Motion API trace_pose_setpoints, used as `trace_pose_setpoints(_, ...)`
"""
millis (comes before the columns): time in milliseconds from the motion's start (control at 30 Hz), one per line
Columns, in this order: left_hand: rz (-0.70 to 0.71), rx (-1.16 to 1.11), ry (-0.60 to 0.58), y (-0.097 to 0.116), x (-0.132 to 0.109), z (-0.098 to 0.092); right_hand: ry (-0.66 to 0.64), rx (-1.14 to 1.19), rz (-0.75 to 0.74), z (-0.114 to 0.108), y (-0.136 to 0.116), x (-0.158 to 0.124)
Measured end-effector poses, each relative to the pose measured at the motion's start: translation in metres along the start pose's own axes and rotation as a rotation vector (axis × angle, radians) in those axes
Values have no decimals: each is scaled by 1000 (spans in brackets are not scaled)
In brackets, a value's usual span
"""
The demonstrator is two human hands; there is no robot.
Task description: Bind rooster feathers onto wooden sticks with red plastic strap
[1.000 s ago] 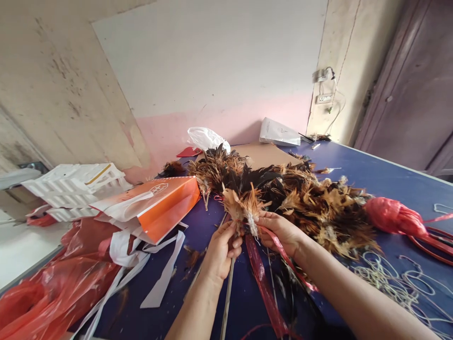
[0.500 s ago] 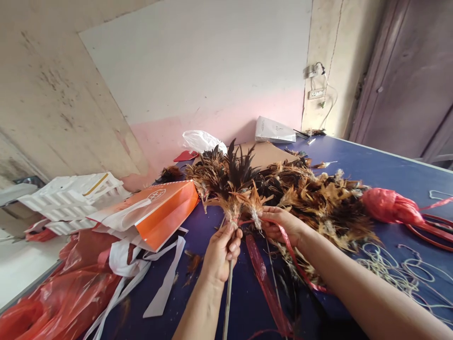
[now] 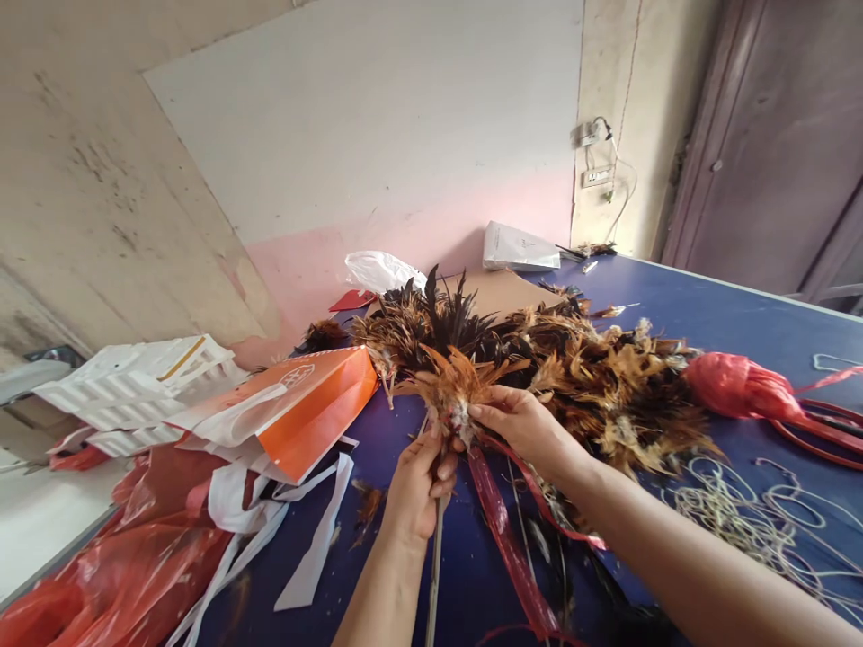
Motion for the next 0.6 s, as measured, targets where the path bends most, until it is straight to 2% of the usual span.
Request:
trace_pose_setpoints(100, 4, 34, 37, 0, -1, -2, 37, 128, 16, 2, 17, 4)
trace_pose_setpoints(233, 14, 45, 58, -1, -1, -3, 39, 215, 30, 1, 27, 7)
trace_pose_setpoints(433, -16, 45, 91, -3, -3, -3, 136, 125, -27, -5, 29, 10)
trace_pose_setpoints(600, -35, 70, 97, -3, -4, -1, 148, 116, 0, -4, 36, 9)
Point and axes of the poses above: each hand's wrist, its own x-axis towards the middle knuckle, its own z-axis out of the palm, y = z × x, the point moved 8 cm from there along x, towards the middle knuckle
